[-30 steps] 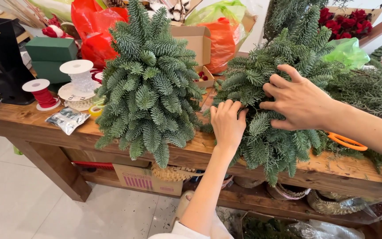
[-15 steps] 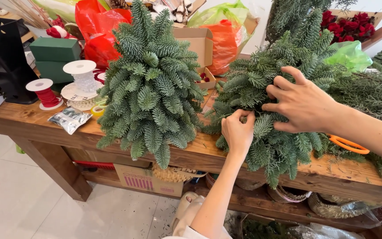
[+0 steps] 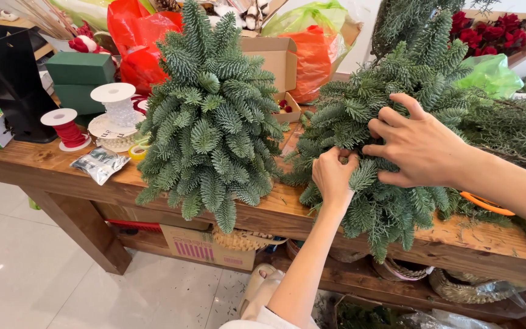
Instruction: The person uses orange-handled scissors to trim branches from a large evergreen plant and arranges the cut pieces into two smaller potted evergreen trees on a wooden table. The person repeatedly cuts, places, and adjusts the branches to shape the trees.
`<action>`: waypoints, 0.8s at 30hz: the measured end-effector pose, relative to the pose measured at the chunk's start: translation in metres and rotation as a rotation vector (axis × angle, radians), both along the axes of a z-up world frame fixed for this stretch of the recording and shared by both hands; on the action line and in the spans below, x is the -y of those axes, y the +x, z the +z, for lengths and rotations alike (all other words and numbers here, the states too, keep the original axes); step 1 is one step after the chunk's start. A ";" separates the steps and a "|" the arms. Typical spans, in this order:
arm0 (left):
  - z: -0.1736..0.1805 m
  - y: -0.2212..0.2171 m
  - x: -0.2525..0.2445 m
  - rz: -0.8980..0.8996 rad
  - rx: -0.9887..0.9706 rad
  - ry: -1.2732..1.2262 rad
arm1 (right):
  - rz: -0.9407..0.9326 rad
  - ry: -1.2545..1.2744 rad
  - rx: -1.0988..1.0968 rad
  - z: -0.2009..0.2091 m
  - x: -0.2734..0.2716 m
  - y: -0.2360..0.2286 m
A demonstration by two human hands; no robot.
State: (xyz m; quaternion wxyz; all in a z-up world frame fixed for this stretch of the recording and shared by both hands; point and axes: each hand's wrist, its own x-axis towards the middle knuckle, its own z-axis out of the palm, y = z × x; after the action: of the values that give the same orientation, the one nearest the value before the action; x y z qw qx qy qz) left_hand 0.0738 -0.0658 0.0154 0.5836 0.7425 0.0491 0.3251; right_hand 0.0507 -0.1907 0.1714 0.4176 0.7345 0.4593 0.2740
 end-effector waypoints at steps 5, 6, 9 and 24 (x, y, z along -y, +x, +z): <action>0.011 -0.011 -0.004 -0.044 0.011 -0.040 | 0.303 0.434 -0.485 0.032 0.019 -0.004; 0.009 -0.010 -0.003 -0.024 0.037 -0.073 | 0.517 0.781 -0.360 0.034 0.043 0.013; 0.002 -0.002 -0.002 -0.036 -0.004 -0.098 | 0.551 1.561 -0.208 0.021 0.143 0.132; 0.016 0.014 -0.004 -0.086 -0.167 -0.012 | -0.719 1.912 -1.017 0.074 0.006 0.003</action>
State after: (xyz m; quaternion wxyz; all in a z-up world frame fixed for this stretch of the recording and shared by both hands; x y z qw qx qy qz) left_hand 0.0877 -0.0619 0.0316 0.5954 0.7649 0.0677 0.2363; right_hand 0.0535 -0.1971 0.2452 -0.4932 0.8667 -0.0586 0.0469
